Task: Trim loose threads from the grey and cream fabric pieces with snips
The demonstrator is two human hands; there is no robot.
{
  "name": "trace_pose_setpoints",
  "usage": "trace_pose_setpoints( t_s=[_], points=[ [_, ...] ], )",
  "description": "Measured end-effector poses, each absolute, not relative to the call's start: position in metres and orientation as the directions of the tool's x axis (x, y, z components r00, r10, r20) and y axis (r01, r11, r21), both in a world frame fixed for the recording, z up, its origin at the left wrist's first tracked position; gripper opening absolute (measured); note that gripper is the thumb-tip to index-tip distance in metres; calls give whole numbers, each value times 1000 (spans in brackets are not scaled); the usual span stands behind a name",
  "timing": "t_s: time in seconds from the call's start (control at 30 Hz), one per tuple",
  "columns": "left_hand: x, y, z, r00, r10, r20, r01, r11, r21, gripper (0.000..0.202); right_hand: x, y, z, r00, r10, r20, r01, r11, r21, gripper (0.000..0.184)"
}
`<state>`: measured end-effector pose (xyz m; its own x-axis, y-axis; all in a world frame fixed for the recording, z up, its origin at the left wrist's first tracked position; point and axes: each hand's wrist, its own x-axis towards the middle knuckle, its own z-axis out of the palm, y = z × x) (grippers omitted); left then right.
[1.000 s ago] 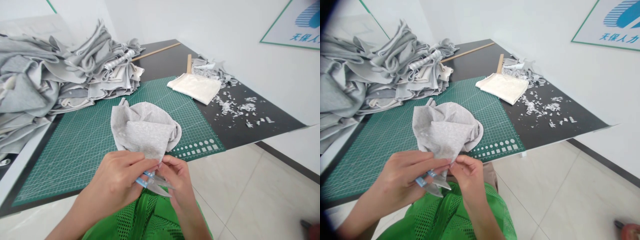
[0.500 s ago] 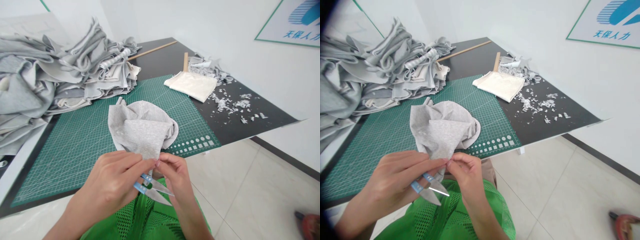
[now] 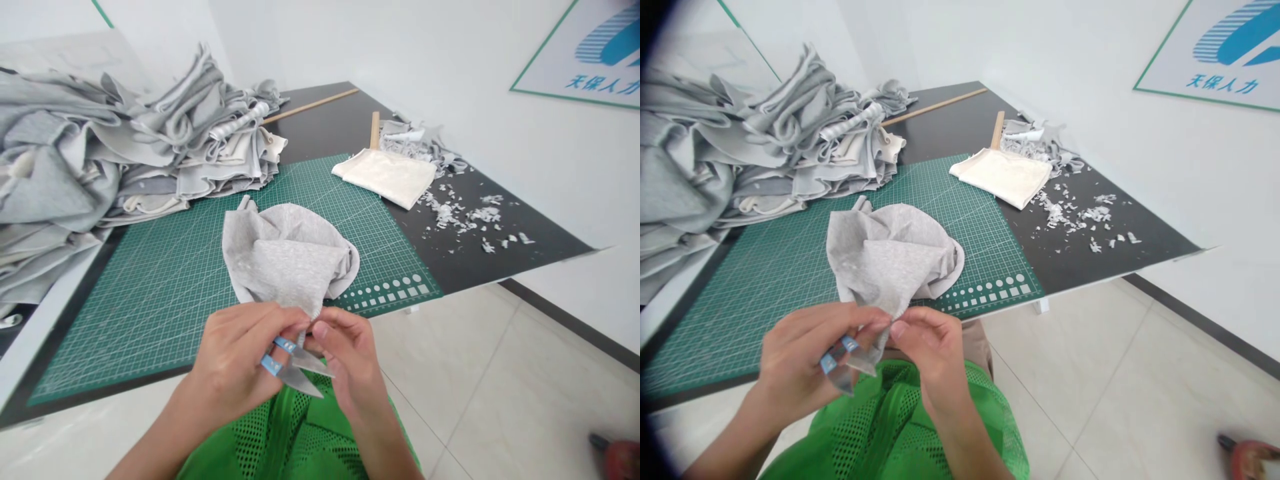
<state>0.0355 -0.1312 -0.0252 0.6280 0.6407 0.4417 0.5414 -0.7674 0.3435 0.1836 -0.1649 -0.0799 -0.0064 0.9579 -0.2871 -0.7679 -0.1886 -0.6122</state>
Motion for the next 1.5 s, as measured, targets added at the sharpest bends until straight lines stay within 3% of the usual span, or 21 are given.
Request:
trace_pose_setpoints(
  t_s=[0.13, 0.33, 0.47, 0.57, 0.87, 1.07, 1.23, 1.5],
  points=[
    [38, -137, -33, 596, 618, 512, 555, -779, 294, 26, 182, -163, -78, 11, 957, -289, -770, -176, -613, 13],
    [34, -135, -48, 555, 404, 727, 478, -870, 119, 23, 179, -163, -71, 32, 940, -340, -801, -179, -572, 12],
    [31, -133, -51, 587, 326, 741, 439, -897, 47, 20, 176, -164, -68, 10, 925, -380, -832, -203, -515, 13],
    [33, -133, -49, 588, 368, 720, 438, -894, 99, 17, 175, -163, -67, 13, 927, -375, -829, -200, -522, 15],
    [35, -137, -41, 554, 629, 545, 462, -777, 428, 15, 178, -163, -69, -6, 917, -398, -818, -233, -525, 17],
    [33, -138, -34, 507, 653, 562, 453, -757, 471, 14, 179, -163, -71, -1, 929, -370, -804, -221, -552, 16],
    [35, -141, -29, 479, 583, 656, 451, -805, 387, 17, 177, -165, -70, 34, 934, -355, -784, -195, -589, 14],
    [31, -139, -30, 478, 623, 619, 463, -778, 425, 17, 178, -164, -73, -13, 929, -371, -796, -234, -558, 14]
  ],
)
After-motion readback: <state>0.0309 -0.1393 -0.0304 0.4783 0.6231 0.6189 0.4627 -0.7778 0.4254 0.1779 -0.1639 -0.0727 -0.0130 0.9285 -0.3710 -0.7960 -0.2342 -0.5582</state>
